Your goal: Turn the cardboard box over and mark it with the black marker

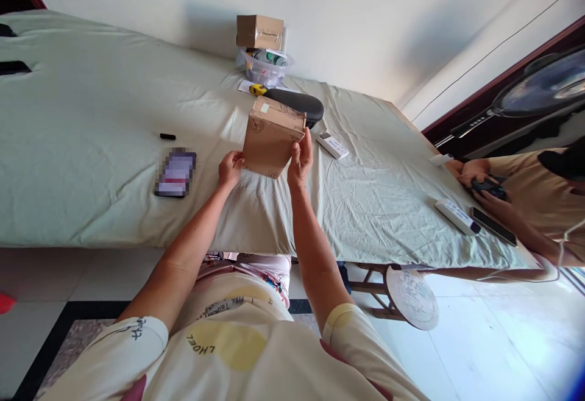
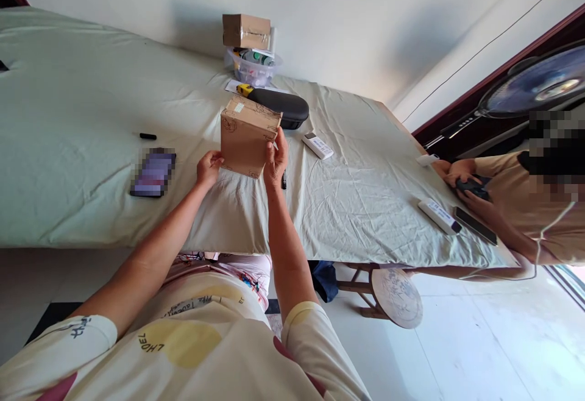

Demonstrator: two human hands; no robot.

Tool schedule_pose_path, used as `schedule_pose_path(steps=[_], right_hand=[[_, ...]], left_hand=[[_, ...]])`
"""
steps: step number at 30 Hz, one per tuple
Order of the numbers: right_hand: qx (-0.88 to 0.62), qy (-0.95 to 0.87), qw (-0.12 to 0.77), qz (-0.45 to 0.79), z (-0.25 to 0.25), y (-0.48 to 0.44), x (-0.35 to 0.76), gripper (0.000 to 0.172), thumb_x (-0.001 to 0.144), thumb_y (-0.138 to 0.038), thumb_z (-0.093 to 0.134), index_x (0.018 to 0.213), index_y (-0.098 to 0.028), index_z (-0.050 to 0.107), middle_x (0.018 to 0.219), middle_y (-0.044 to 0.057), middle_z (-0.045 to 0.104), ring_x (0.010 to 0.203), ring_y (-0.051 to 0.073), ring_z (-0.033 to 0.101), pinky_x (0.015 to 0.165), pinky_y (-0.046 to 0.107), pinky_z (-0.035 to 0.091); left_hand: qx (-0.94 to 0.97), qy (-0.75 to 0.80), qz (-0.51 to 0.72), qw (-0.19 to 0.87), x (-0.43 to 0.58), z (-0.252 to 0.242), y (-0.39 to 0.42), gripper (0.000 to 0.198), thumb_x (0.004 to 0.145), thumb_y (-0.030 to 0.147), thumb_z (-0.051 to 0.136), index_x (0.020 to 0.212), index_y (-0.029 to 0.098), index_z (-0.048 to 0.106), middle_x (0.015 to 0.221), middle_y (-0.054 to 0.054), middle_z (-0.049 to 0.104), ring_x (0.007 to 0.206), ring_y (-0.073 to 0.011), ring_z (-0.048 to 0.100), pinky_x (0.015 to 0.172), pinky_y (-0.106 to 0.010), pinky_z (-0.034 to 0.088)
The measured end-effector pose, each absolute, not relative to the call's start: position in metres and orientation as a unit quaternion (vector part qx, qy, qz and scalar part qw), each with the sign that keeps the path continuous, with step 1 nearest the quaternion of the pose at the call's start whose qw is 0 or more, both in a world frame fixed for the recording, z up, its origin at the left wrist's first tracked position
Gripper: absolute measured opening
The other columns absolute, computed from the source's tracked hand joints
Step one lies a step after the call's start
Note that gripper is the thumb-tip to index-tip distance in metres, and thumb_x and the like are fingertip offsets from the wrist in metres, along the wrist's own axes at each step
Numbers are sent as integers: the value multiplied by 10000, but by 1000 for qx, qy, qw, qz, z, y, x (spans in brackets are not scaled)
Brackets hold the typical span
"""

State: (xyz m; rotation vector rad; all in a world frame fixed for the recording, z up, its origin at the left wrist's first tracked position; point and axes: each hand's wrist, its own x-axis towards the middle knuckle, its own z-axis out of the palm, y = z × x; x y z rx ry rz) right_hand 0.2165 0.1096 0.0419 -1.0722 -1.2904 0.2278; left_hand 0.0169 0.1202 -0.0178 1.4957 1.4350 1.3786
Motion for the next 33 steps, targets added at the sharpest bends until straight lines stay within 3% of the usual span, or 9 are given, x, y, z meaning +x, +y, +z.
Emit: schedule_pose_path(steps=[5,9,12,15,21,28,33], right_hand=[[-510,-600,605,116,10,101,227,589,1037,-508,495,1555,-230,523,1501,150,625,1378,252,611,1099,473,557],[-585,-595,528,160,-22,91,237,544,967,-320,542,1504,-235,542,1295,122,714,1144,217,692,944,400,603],[-667,-596,429,128,-33,87,238,451,912,-224,587,1361,-215,622,1116,93,734,999,218,678,945,407,574],[-711,-585,379,91,-35,87,233,367,876,-178,602,1239,-211,649,1088,97,713,979,235,645,962,427,545],[-704,-581,399,92,-37,85,228,331,844,-234,610,1174,-228,613,1029,58,659,908,231,611,887,400,533],[-716,-560,404,101,-38,80,228,335,805,-247,623,1140,-251,607,1009,40,661,859,218,607,848,382,530],[-727,-555,390,106,-37,74,227,334,813,-261,603,1147,-256,602,1025,51,663,842,236,626,812,395,529]], left_hand=[[626,615,416,238,19,-15,112,227,912,71,568,1068,189,684,1175,-127,774,1115,-236,711,1039,-390,523],[646,653,349,187,25,-11,110,187,911,63,635,1052,180,672,1186,-156,732,1169,-278,672,1052,-427,503],[656,665,318,166,29,-9,106,138,939,109,674,1061,172,672,1217,-175,699,1211,-302,645,1058,-438,496],[664,672,291,154,30,-4,102,113,961,162,695,1072,164,675,1235,-186,689,1225,-319,634,1056,-442,498],[670,677,264,152,31,3,98,188,956,244,757,1098,147,680,1242,-192,694,1222,-312,638,1057,-428,501],[681,674,244,149,28,-2,99,39,1004,179,661,1029,160,685,1181,-161,717,1148,-267,655,1007,-390,507],[684,672,244,145,29,-5,97,48,1009,179,637,1004,181,684,1167,-156,723,1126,-278,664,988,-401,509]])
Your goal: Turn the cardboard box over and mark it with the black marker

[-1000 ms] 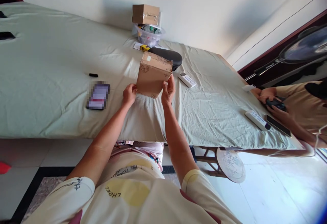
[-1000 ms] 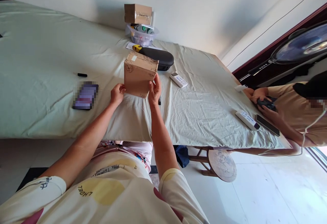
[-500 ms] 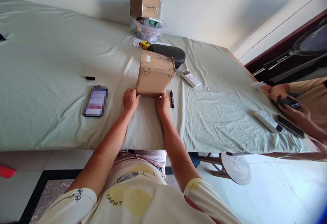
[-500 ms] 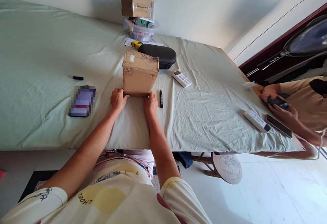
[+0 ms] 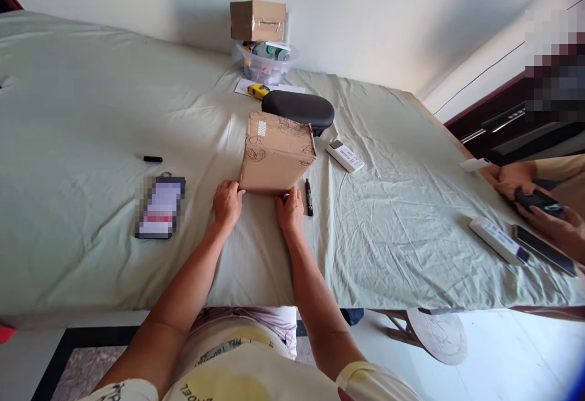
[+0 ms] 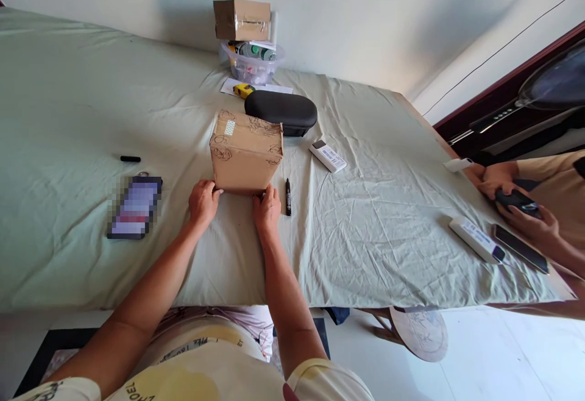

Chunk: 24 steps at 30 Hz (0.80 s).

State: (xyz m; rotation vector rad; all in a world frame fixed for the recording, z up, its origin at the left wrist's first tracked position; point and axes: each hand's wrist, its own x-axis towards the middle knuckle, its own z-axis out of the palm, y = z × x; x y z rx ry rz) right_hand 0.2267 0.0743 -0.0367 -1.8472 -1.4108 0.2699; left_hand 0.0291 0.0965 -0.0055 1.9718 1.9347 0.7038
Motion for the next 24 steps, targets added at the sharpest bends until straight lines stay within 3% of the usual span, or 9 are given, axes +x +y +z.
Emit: schedule_pose_path(steps=[15,24], right_hand=[[-732,-521,424,111,-35,58,225,170,825,-361,603,979,-290,602,915,33,628,799,257,593,716,393,505],[-738,-514,420,120,-35,57,227,155,844,-388,656,869,-293,536,883,30,617,777,258,593,689,394,499]], left_hand=[[684,677,248,112,35,-11,84,134,964,175,579,993,267,672,1109,-119,736,1081,-312,699,951,-437,566],[693,666,255,107,38,-10,83,140,921,358,750,983,259,673,1070,-125,738,1048,-330,703,916,-446,582]])
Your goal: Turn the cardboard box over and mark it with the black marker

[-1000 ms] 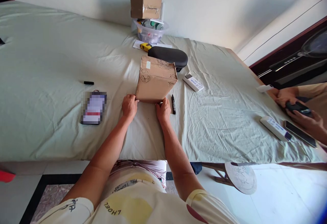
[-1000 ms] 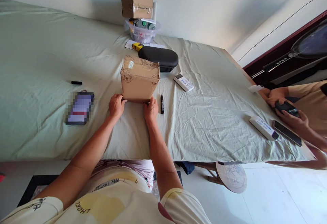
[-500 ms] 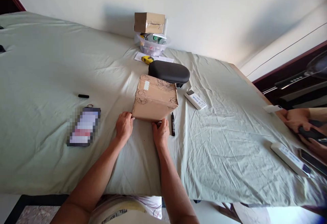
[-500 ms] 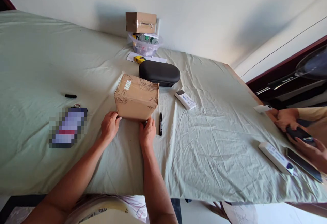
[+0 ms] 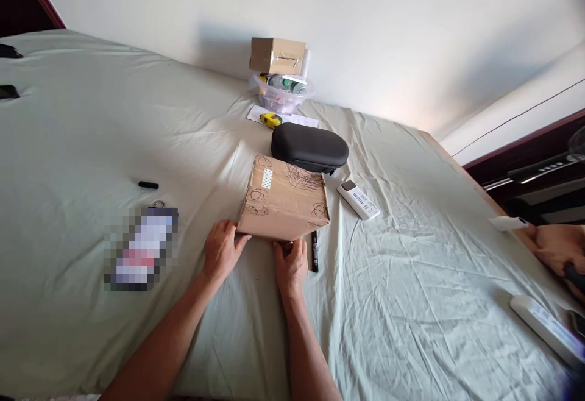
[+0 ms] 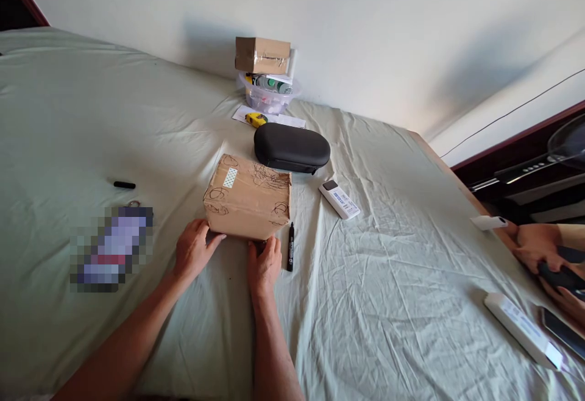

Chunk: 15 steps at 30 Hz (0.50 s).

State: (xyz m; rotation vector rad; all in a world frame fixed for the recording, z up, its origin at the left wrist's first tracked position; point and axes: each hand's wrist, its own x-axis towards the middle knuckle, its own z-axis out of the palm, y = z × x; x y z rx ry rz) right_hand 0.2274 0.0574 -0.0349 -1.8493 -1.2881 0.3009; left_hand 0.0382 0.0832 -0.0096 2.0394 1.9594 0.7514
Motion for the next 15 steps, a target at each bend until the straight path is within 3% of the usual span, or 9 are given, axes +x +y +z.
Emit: schedule_pose_path(steps=[5,9,15], right_hand=[[-735,-523,421,101,-36,61,229,151,813,-374,620,926,-292,564,898,27,617,776,258,582,698,393,501],[-731,-536,411,96,-37,64,230,220,798,-265,522,1002,-266,606,914,40,628,757,242,575,709,382,489],[-723,-556,404,67,-36,71,229,247,769,-172,459,961,-259,588,851,31,619,785,231,554,728,348,442]], left_hand=[[687,671,258,106,37,-13,86,84,926,265,744,977,255,678,1075,-119,738,1052,-314,707,918,-433,583],[690,670,252,105,36,-14,89,73,944,181,693,972,247,677,1070,-104,736,1047,-291,704,908,-415,582],[676,679,273,86,32,-13,88,96,952,126,658,1006,201,683,1153,-141,707,1113,-300,672,956,-430,565]])
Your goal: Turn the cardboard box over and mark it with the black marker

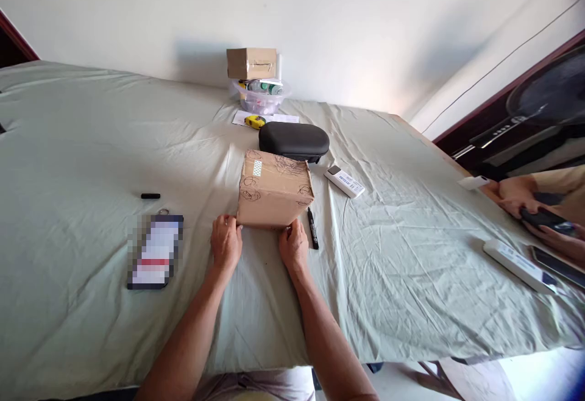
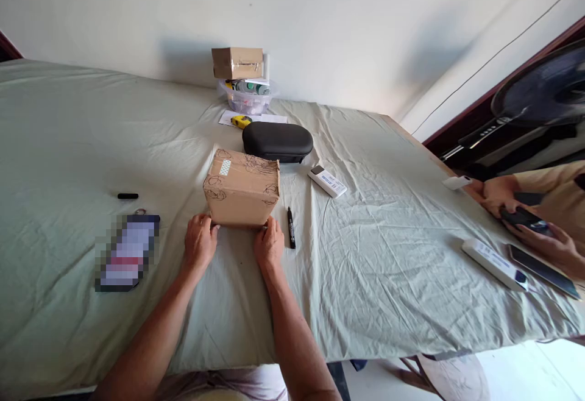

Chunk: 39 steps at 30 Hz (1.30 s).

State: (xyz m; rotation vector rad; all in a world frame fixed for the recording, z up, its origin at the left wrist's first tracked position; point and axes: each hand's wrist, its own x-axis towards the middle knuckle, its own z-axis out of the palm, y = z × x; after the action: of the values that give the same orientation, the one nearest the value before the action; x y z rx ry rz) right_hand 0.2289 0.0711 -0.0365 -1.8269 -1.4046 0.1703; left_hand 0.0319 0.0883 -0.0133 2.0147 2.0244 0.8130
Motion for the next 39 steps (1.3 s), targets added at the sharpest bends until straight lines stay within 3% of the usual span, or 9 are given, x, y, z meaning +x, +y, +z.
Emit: schedule_pose_path(steps=[10,15,20,27,34,39], right_hand=[[-704,-602,374,33,-33,80,234,207,737,-129,460,882,-270,506,803,35,611,812,237,569,745,347,469],[-717,-610,336,29,-34,78,234,207,748,-152,480,925,-253,519,874,72,626,817,255,573,710,369,469],[-705,-630,323,35,-30,74,232,186,809,-275,586,985,-242,534,939,86,626,837,261,583,722,393,494],[-709,-599,365,68,-28,73,223,370,878,-583,674,940,-261,503,867,41,611,764,224,556,671,353,447],[-703,-586,388,109,-24,71,212,444,826,-638,710,930,-273,479,826,8,609,690,189,526,639,317,392],[-695,-583,399,134,-20,65,219,404,850,-619,691,922,-270,501,874,25,665,722,199,591,666,322,456]], left_hand=[[664,685,286,88,30,-15,86,23,950,163,652,967,178,651,1157,-171,695,1088,-322,641,964,-462,539],[667,679,294,86,31,-17,85,42,957,191,628,988,173,649,1149,-182,708,1078,-338,634,954,-482,535],[673,670,299,93,29,-18,85,88,955,218,617,1018,185,669,1130,-170,715,1072,-341,642,962,-492,528],[670,675,290,102,27,-12,85,157,939,311,646,1025,182,674,1139,-182,709,1117,-362,635,991,-508,517],[657,699,269,85,20,-5,88,188,889,343,676,995,188,687,1180,-194,714,1166,-384,622,1001,-519,499],[682,683,246,84,15,1,86,191,897,379,687,952,197,702,1127,-185,733,1149,-382,629,987,-504,485]])
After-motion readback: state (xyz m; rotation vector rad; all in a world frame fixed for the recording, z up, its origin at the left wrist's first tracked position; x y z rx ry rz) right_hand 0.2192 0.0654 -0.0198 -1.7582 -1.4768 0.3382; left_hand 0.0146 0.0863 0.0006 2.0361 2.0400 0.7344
